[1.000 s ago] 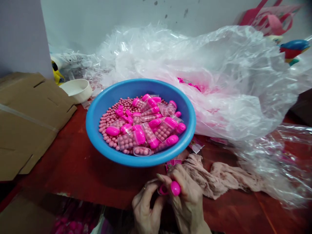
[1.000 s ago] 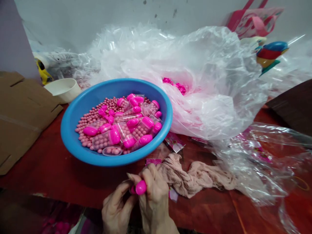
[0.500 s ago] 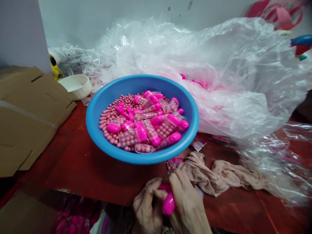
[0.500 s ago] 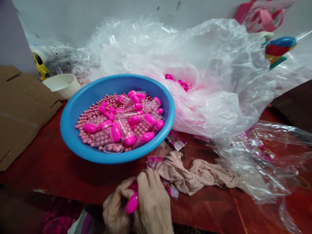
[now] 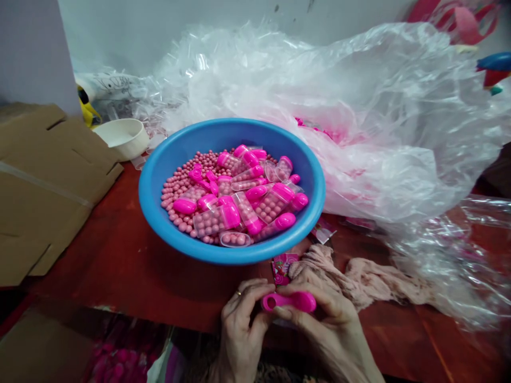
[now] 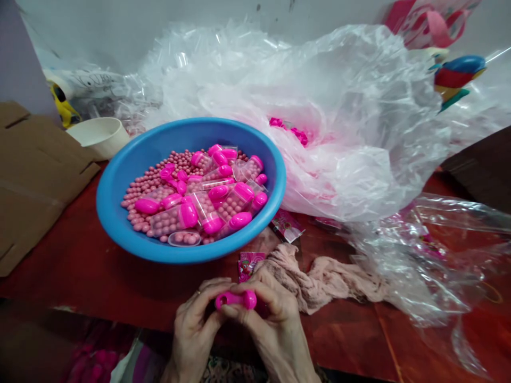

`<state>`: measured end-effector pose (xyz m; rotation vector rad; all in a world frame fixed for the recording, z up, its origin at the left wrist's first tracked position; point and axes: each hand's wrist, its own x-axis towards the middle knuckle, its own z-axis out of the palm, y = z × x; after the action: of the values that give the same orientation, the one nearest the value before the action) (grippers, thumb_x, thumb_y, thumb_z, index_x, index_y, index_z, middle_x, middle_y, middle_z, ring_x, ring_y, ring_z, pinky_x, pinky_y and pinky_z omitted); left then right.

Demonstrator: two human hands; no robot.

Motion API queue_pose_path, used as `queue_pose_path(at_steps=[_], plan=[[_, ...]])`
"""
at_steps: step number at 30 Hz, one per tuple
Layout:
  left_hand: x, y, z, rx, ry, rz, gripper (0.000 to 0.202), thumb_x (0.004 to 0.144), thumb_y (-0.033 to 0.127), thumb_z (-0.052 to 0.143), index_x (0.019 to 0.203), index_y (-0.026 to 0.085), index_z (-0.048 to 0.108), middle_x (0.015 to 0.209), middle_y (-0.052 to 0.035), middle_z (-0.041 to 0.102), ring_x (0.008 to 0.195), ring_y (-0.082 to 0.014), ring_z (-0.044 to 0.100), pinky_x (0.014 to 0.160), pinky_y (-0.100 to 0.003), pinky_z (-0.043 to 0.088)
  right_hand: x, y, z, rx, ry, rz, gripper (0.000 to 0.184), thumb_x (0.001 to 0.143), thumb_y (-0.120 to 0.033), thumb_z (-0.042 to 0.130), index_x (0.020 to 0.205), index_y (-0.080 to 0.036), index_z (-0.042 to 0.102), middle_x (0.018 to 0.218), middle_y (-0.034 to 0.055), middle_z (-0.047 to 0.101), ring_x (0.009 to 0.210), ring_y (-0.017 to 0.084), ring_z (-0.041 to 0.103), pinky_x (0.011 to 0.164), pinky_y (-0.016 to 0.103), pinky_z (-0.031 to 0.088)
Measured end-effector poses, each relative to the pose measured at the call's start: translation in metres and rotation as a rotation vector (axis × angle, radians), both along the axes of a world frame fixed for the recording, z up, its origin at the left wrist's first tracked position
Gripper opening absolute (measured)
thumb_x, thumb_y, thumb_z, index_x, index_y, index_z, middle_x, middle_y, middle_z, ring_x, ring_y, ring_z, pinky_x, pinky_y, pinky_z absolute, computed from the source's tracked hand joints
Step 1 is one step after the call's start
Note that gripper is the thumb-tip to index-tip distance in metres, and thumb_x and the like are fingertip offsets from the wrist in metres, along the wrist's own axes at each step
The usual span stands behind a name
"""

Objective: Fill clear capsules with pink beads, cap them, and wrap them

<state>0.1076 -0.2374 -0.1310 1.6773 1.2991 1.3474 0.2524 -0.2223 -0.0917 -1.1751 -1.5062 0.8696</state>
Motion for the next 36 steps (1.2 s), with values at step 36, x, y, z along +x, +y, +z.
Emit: queue_pose_path(at_steps=[36], plan=[[-0.001,0.002,0.007,0.036,0.025,-0.136,0.022,0.086,0.037,0.058,0.098,0.02,0.063,0.093,-0.0073,0.072,0.087,-0.0172,0.069,0.078,-0.02,0.053,0.004,-0.009,0.013,-0.422,0.209,0.044,0.003,0.073,-0.029,0.075,0.076,-0.026,0.076,0.071,0.0,0.063,0.069,0.014,0.059,0.062,0.023,0.049]])
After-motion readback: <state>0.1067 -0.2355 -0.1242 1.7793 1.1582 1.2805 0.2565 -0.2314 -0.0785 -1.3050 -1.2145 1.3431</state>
